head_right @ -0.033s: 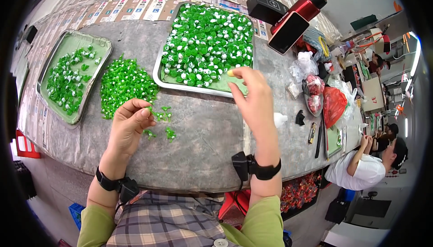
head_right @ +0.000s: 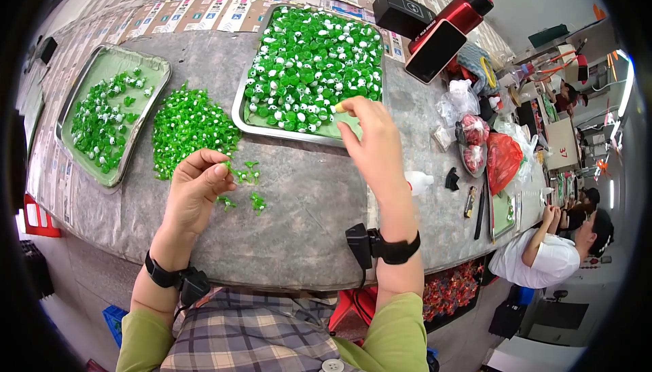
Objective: The person applies glue from a squeeze bottle onto small plastic toy parts and attaches them to figurine pieces by hand.
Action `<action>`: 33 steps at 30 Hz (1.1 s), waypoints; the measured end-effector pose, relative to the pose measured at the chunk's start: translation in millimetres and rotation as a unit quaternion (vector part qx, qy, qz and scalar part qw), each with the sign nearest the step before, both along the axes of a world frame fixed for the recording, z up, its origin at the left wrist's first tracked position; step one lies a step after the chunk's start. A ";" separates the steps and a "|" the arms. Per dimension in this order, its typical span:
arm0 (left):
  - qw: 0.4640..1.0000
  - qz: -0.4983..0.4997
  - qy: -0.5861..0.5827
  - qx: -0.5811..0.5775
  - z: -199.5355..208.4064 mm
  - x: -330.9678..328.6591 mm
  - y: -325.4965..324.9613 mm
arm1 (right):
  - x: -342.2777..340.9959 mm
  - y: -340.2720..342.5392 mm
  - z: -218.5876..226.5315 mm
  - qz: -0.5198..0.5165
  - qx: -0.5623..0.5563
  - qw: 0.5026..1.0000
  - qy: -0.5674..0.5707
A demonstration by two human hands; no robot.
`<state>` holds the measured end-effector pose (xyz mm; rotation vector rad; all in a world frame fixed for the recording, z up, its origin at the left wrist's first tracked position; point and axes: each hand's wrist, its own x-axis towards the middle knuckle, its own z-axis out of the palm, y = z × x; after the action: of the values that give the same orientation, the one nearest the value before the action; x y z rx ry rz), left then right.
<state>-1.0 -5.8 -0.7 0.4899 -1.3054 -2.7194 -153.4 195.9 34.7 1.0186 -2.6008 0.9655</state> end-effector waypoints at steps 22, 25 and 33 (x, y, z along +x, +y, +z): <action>0.997 -0.067 0.044 -0.009 5.2 0.8 4.5 | 68.7 -39.7 3.8 0.166 -0.215 0.830 -0.486; 0.993 -0.092 0.065 -0.020 2.4 1.7 5.9 | 69.9 -42.2 2.2 0.180 -0.227 0.812 -0.506; 0.995 -0.076 0.059 0.010 7.3 2.7 4.5 | 70.4 -43.0 -5.6 0.161 -0.306 0.711 -0.612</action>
<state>1.7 -1.3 6.6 0.2348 -1.3373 -2.8362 -83.0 152.9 29.1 0.6936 -2.3133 3.1908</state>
